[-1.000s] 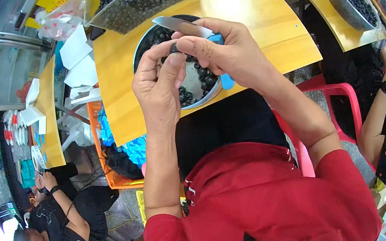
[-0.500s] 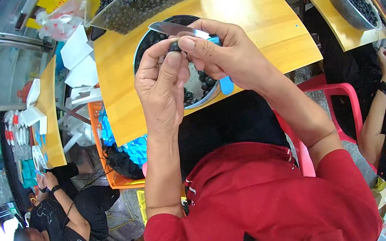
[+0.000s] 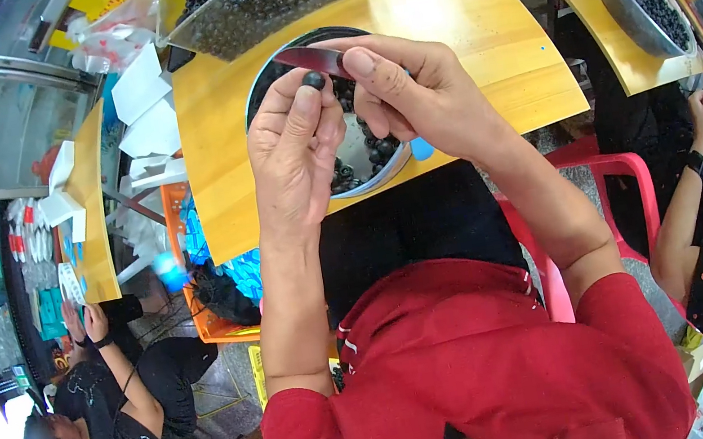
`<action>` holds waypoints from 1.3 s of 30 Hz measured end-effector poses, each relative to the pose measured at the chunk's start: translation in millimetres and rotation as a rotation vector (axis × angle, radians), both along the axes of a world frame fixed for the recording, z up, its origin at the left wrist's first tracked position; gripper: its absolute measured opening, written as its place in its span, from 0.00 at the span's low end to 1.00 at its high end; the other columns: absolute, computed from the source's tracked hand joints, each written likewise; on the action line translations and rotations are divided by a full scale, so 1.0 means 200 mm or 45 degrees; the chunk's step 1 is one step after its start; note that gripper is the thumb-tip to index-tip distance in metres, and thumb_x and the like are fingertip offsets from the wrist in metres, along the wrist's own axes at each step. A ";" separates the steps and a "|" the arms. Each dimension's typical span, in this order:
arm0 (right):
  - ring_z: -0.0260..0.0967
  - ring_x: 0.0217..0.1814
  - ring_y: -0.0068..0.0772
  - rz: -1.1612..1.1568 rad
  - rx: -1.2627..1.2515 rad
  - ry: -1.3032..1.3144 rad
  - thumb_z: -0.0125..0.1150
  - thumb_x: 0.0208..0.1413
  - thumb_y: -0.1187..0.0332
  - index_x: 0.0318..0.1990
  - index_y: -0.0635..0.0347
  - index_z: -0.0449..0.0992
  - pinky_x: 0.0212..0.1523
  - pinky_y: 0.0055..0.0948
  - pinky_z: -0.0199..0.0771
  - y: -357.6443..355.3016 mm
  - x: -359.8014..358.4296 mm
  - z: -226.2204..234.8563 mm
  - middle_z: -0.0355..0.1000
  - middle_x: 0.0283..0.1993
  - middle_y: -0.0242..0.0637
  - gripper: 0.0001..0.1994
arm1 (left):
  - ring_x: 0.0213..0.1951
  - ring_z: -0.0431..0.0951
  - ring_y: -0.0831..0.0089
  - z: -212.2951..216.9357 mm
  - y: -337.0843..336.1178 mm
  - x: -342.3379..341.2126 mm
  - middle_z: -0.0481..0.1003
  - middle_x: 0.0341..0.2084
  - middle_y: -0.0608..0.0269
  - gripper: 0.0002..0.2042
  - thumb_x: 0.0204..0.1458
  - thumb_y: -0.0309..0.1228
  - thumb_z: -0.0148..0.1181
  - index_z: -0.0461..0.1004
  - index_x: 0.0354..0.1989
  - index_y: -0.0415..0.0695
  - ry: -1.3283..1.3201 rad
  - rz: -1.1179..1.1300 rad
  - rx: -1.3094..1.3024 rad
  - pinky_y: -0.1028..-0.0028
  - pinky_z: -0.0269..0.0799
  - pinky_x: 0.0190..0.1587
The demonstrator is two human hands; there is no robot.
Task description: Trimming or paring small black seeds using a small hand-held knife.
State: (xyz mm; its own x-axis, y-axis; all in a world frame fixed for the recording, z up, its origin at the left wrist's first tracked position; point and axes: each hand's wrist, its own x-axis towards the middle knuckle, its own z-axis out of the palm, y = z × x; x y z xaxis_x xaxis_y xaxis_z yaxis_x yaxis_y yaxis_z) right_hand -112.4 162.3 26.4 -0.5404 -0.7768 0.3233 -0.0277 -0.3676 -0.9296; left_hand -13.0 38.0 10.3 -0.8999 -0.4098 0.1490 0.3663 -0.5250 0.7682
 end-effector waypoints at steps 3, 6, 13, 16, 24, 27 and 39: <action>0.53 0.15 0.08 0.004 0.035 0.049 0.47 0.64 0.61 0.54 0.60 0.71 0.14 0.13 0.49 0.01 -0.01 0.00 0.62 0.16 0.24 0.17 | 0.24 0.64 0.82 0.01 0.00 0.00 0.75 0.31 0.63 0.09 0.56 0.27 0.55 0.71 0.44 0.39 -0.045 0.023 -0.033 0.84 0.60 0.25; 0.52 0.15 0.08 0.028 0.098 0.039 0.48 0.63 0.61 0.54 0.59 0.72 0.14 0.13 0.48 0.02 -0.02 0.02 0.61 0.16 0.24 0.17 | 0.23 0.64 0.82 0.01 -0.02 0.00 0.75 0.31 0.63 0.09 0.55 0.27 0.56 0.71 0.43 0.39 -0.053 0.021 -0.115 0.84 0.60 0.25; 0.53 0.16 0.09 -0.027 0.097 0.019 0.48 0.64 0.61 0.53 0.60 0.73 0.14 0.13 0.49 0.00 0.00 0.01 0.62 0.17 0.24 0.16 | 0.24 0.65 0.83 0.00 0.03 -0.02 0.75 0.32 0.62 0.09 0.55 0.26 0.56 0.71 0.43 0.39 0.004 0.167 -0.075 0.85 0.59 0.25; 0.54 0.16 0.09 -0.087 0.002 0.087 0.47 0.64 0.61 0.52 0.61 0.73 0.15 0.13 0.51 -0.02 0.02 -0.04 0.62 0.16 0.24 0.16 | 0.25 0.65 0.82 -0.02 0.03 -0.03 0.74 0.33 0.61 0.09 0.55 0.25 0.56 0.71 0.44 0.39 0.054 0.194 -0.084 0.84 0.60 0.26; 0.52 0.16 0.09 -0.054 0.006 0.065 0.46 0.64 0.61 0.51 0.62 0.72 0.16 0.13 0.51 -0.02 0.02 -0.03 0.60 0.16 0.22 0.17 | 0.28 0.68 0.80 -0.01 0.05 -0.03 0.74 0.36 0.61 0.09 0.55 0.23 0.56 0.71 0.44 0.40 0.081 0.237 -0.074 0.83 0.63 0.29; 0.51 0.15 0.09 -0.033 0.008 0.016 0.46 0.64 0.61 0.51 0.63 0.72 0.15 0.14 0.49 -0.02 0.01 -0.03 0.59 0.15 0.22 0.17 | 0.31 0.70 0.79 0.01 0.06 -0.02 0.74 0.37 0.61 0.09 0.54 0.23 0.56 0.71 0.44 0.40 0.036 0.279 -0.016 0.83 0.65 0.31; 0.50 0.14 0.10 -0.008 0.043 -0.151 0.46 0.64 0.62 0.47 0.64 0.73 0.14 0.14 0.47 0.00 0.02 -0.02 0.59 0.14 0.23 0.15 | 0.28 0.69 0.79 -0.02 0.03 -0.02 0.75 0.33 0.61 0.10 0.54 0.24 0.57 0.72 0.44 0.40 0.093 0.136 -0.034 0.82 0.64 0.31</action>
